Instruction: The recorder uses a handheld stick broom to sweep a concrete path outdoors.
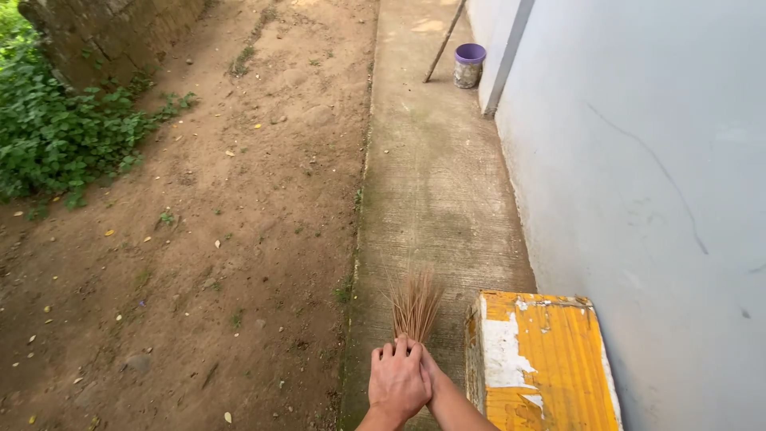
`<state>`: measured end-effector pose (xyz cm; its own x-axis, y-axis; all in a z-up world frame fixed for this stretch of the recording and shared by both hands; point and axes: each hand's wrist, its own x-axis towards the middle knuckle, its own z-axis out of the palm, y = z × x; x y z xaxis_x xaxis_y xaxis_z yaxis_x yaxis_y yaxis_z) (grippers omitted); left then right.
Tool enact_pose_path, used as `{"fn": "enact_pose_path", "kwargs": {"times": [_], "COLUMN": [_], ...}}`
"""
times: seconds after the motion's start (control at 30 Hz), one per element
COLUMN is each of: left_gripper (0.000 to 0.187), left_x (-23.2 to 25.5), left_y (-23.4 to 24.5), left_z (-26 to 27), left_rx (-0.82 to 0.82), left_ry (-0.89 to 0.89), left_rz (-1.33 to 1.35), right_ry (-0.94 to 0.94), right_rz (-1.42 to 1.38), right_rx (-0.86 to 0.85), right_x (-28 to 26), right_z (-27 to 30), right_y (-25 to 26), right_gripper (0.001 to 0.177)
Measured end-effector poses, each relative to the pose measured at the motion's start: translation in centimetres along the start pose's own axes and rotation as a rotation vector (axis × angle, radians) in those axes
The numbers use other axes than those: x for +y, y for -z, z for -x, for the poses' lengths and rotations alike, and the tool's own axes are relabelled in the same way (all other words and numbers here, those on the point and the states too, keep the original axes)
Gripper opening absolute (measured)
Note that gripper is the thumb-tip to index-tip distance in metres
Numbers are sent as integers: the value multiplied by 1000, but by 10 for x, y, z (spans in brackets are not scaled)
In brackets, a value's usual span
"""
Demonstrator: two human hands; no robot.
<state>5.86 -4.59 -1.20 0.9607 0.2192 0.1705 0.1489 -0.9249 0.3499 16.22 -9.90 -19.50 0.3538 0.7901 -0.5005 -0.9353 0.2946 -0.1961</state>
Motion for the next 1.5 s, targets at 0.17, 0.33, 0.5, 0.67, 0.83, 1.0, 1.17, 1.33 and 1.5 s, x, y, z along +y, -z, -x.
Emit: {"fn": "enact_pose_path", "kwargs": {"times": [0.17, 0.33, 0.5, 0.67, 0.83, 1.0, 1.17, 1.33, 1.5], "left_gripper": [39, 52, 100, 106, 94, 54, 32, 30, 75], "left_x": [18, -30, -53, -52, -77, -116, -208, -261, -239], "left_y": [36, 15, -2, -53, -107, -146, -192, -207, -145], "left_z": [-14, -25, -25, -22, -36, -52, -37, -32, -60], "left_rx": [-311, -462, -680, -554, -578, -693, -567, -126, 13], "left_ry": [208, 462, 1024, 968, 953, 1073, 1307, 1510, 1454], "left_rz": [117, 579, 1195, 1441, 1538, 1495, 1372, 1323, 848], "right_ry": [-112, -79, -201, -149, -52, -115, -231, -330, -270], "right_rz": [6, 228, 312, 365, 383, 385, 614, 609, 601], "right_rx": [3, 540, 304, 357, 405, 565, 590, 360, 490], "right_x": [-9, -19, -23, -27, -27, -13, 21, 46, 36], "right_z": [-4, 40, 51, 31, 14, -4, -27, -87, -133], "right_y": [18, -40, -55, -29, -8, 13, -19, -7, 3], "right_gripper": [26, 32, 43, 40, 36, 41, 46, 50, 58]}}
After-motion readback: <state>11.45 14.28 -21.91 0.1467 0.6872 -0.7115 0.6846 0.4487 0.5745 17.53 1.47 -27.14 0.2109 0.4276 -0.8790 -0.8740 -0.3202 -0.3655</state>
